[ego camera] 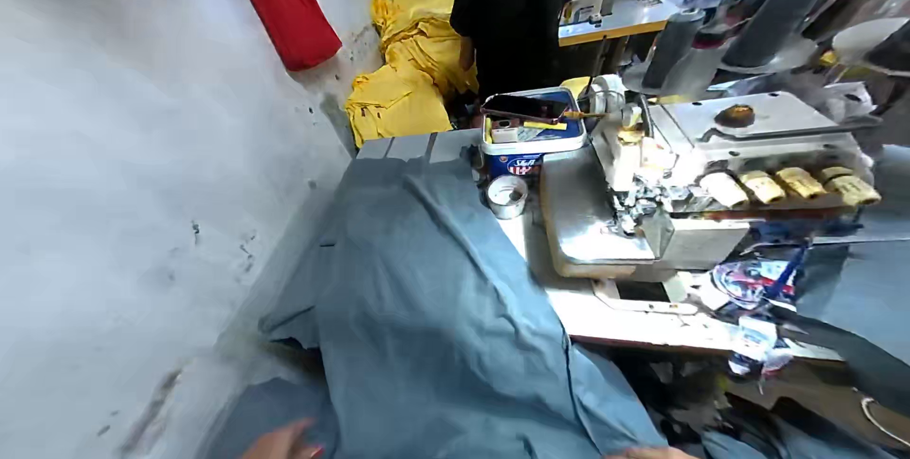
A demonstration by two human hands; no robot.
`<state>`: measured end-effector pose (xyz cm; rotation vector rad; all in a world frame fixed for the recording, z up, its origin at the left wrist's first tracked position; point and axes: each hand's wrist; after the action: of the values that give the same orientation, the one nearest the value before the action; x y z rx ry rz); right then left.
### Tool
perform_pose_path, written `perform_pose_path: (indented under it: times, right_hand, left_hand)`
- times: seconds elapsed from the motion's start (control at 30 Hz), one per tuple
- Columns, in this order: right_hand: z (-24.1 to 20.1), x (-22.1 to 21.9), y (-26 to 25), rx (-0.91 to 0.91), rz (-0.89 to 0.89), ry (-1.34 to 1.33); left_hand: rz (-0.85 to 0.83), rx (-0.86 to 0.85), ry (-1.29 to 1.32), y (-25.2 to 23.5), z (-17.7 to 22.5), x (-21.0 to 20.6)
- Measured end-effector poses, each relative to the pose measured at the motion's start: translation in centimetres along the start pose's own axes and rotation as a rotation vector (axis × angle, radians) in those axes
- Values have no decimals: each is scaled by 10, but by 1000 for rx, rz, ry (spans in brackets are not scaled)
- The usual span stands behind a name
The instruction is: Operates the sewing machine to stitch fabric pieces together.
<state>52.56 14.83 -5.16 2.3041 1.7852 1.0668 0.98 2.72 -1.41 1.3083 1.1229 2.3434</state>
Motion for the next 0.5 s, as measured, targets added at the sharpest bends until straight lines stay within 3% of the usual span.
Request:
perform_pose_path:
  times: [0.03, 0.1, 0.13, 0.2, 0.27, 0.37, 0.5]
  right_hand:
    - [9, 0, -13, -15, -40, 18]
    - [4, 14, -37, 33, 78, -1]
    - [-2, 24, -50, 78, 204, -24]
    - [-7, 40, -83, 161, 520, -44]
    - [-8, 52, -114, 168, 736, -89]
    - [9, 55, -147, 131, 970, 6]
    - [17, 49, -158, 110, 1093, 94]
  left_hand:
    - [21, -140, 1, -22, 29, 6]
    - [91, -490, 52, -60, 102, 28]
    - [115, -615, 43, -79, 141, 43]
    - [177, -706, -38, -118, 211, 82]
    - [275, -670, -125, -168, 260, 122]
    - [429, -557, -183, -250, 296, 172]
    - [358, -340, -166, -316, 305, 209]
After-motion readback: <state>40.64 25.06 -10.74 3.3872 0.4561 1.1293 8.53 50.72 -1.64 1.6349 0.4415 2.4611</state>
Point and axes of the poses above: each hand's wrist, its own y-axis away from the middle knuckle, its own x-axis out of the back of the hand, z = x × y, and after that the axes turned 12 degrees about -z, right-handed
